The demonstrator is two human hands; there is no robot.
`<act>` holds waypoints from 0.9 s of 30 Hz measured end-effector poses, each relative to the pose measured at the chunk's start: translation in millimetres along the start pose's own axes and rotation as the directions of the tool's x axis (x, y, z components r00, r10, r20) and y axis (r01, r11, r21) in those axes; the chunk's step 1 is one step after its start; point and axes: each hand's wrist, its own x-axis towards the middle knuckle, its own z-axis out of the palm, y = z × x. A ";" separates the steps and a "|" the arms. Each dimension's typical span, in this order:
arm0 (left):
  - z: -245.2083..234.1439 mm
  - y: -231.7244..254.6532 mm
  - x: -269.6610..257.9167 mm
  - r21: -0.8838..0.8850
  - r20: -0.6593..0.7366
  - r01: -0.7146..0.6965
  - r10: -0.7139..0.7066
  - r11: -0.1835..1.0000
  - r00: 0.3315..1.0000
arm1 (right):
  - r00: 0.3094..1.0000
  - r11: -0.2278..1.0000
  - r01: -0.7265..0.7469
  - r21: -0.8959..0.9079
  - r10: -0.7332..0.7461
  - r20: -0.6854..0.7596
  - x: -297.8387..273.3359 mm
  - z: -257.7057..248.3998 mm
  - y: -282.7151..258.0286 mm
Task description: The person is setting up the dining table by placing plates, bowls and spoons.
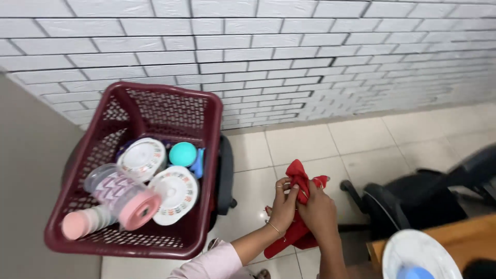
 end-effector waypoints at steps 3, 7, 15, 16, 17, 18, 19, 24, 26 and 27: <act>-68.9 19.8 23.7 0.014 -0.128 -0.132 0.132 0.991 0.983 | 0.991 0.993 0.112 0.042 -0.114 0.070 36.3 29.1 -71.9; -153.8 17.4 55.1 0.040 -0.362 -0.299 0.292 0.954 0.885 | 0.945 0.952 0.290 0.095 -0.300 0.127 70.8 68.6 -147.8; -308.9 23.0 113.8 0.122 -0.647 -0.353 0.344 0.928 0.681 | 0.827 0.827 0.522 0.207 -0.551 0.113 138.5 166.4 -228.1; -330.8 10.2 133.4 0.271 -0.685 -0.239 0.361 0.932 0.632 | 0.825 0.822 0.521 0.228 -0.554 0.112 147.6 177.3 -231.9; -352.7 -3.1 153.1 0.402 -0.715 -0.108 0.386 0.909 0.582 | 0.823 0.817 0.520 0.250 -0.557 0.111 156.6 188.5 -235.2; -371.9 -23.6 173.3 0.406 -0.718 -0.107 0.389 0.908 0.578 | 0.820 0.814 0.523 0.255 -0.561 0.110 163.7 197.1 -237.8; -391.3 -44.0 193.8 0.534 -0.664 0.044 0.386 0.845 0.641 | 0.825 0.819 0.503 0.276 -0.550 0.130 171.0 205.8 -240.3; -457.4 -138.1 269.4 0.924 -0.325 0.145 0.529 0.353 0.784 | 0.843 0.830 0.411 0.377 -0.503 0.189 190.2 239.3 -240.5; -458.2 -149.2 282.8 0.989 -0.110 0.151 0.670 -0.004 0.735 | 0.856 0.810 0.379 0.447 -0.490 0.163 194.7 252.2 -235.5; -457.6 -146.8 282.6 0.989 -0.113 0.149 0.663 0.002 0.740 | 0.857 0.815 0.373 0.443 -0.485 0.171 196.3 253.4 -235.7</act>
